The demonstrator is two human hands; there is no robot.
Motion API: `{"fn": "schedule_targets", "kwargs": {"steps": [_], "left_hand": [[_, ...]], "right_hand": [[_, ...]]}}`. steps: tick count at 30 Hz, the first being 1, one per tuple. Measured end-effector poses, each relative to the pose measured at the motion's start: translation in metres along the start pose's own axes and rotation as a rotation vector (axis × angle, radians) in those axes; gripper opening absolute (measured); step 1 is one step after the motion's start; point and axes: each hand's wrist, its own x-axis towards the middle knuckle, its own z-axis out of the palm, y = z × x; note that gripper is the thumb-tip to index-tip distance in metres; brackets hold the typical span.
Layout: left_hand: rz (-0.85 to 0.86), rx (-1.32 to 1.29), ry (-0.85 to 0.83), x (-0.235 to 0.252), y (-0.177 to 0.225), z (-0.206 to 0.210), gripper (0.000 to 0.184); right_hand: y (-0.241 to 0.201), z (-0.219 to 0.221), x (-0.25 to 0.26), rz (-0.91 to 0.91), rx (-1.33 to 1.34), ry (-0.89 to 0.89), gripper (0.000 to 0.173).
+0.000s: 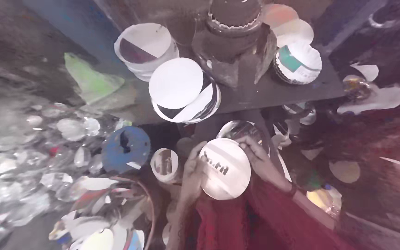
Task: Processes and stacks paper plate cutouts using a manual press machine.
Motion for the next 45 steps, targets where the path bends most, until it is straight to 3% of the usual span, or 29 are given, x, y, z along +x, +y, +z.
{"fn": "schedule_targets", "kwargs": {"steps": [1, 3, 5, 7, 11, 13, 15, 18, 20, 23, 26, 30, 32, 34, 36, 38, 40, 42, 45], "left_hand": [[-0.004, 0.015, 0.02, -0.001, 0.001, -0.002, 0.044], [0.007, 0.022, 0.129, -0.005, 0.005, -0.016, 0.043], [0.018, 0.019, 0.251, -0.008, 0.005, -0.037, 0.044], [0.051, 0.125, 0.303, -0.01, 0.006, -0.06, 0.047], [0.185, 0.199, 0.301, -0.017, 0.015, -0.078, 0.039], [0.151, 0.135, 0.231, -0.016, 0.018, -0.073, 0.039], [0.061, 0.084, 0.146, -0.013, 0.019, -0.058, 0.037], [-0.029, 0.11, -0.003, -0.008, 0.015, -0.027, 0.035], [-0.056, 0.241, -0.011, -0.003, 0.014, -0.01, 0.018], [-0.044, 0.373, 0.12, -0.002, 0.017, -0.006, 0.013], [0.004, 0.339, 0.296, -0.01, 0.024, -0.023, 0.016], [0.121, 0.248, 0.43, -0.014, 0.028, -0.052, 0.025], [0.149, 0.24, 0.458, -0.015, 0.031, -0.056, 0.029], [0.142, 0.217, 0.466, -0.012, 0.035, -0.053, 0.026], [0.109, 0.194, 0.418, -0.01, 0.031, -0.054, 0.039], [0.087, 0.149, 0.374, -0.008, 0.023, -0.057, 0.049], [0.078, 0.095, 0.375, -0.007, 0.016, -0.053, 0.045], [0.031, 0.034, 0.387, -0.006, 0.014, -0.034, 0.038], [-0.057, 0.04, 0.218, -0.007, 0.006, -0.006, 0.041]], "right_hand": [[0.001, 0.0, 0.006, -0.01, -0.056, 0.009, 0.032], [0.014, -0.012, 0.025, -0.113, -0.408, 0.08, 0.031], [0.038, -0.026, 0.047, -0.144, -0.857, 0.046, 0.048], [0.061, -0.032, 0.063, -0.11, -1.049, -0.014, 0.057], [0.054, -0.044, 0.061, -0.18, -0.668, 0.137, 0.025], [0.043, -0.048, 0.05, -0.107, -0.299, 0.202, 0.013], [0.033, -0.045, 0.035, 0.023, -0.091, 0.168, 0.009], [0.019, -0.012, 0.013, 0.071, -0.157, 0.057, 0.015], [0.016, 0.01, 0.009, -0.026, -0.248, 0.036, 0.025], [0.021, 0.01, 0.019, -0.164, -0.364, 0.121, 0.034], [0.024, -0.016, 0.035, -0.184, -0.66, 0.12, 0.027], [0.049, -0.026, 0.051, -0.091, -1.018, -0.037, 0.061], [0.054, -0.02, 0.055, -0.078, -1.068, -0.035, 0.061], [0.053, -0.019, 0.058, -0.121, -1.003, 0.024, 0.046], [0.052, -0.027, 0.058, -0.191, -0.848, 0.125, 0.031], [0.053, -0.039, 0.053, -0.233, -0.676, 0.222, 0.022], [0.051, -0.046, 0.045, -0.245, -0.522, 0.275, 0.019], [0.042, -0.04, 0.031, -0.157, -0.429, 0.225, 0.02], [0.02, -0.003, 0.008, -0.005, -0.142, 0.014, 0.025]]}}
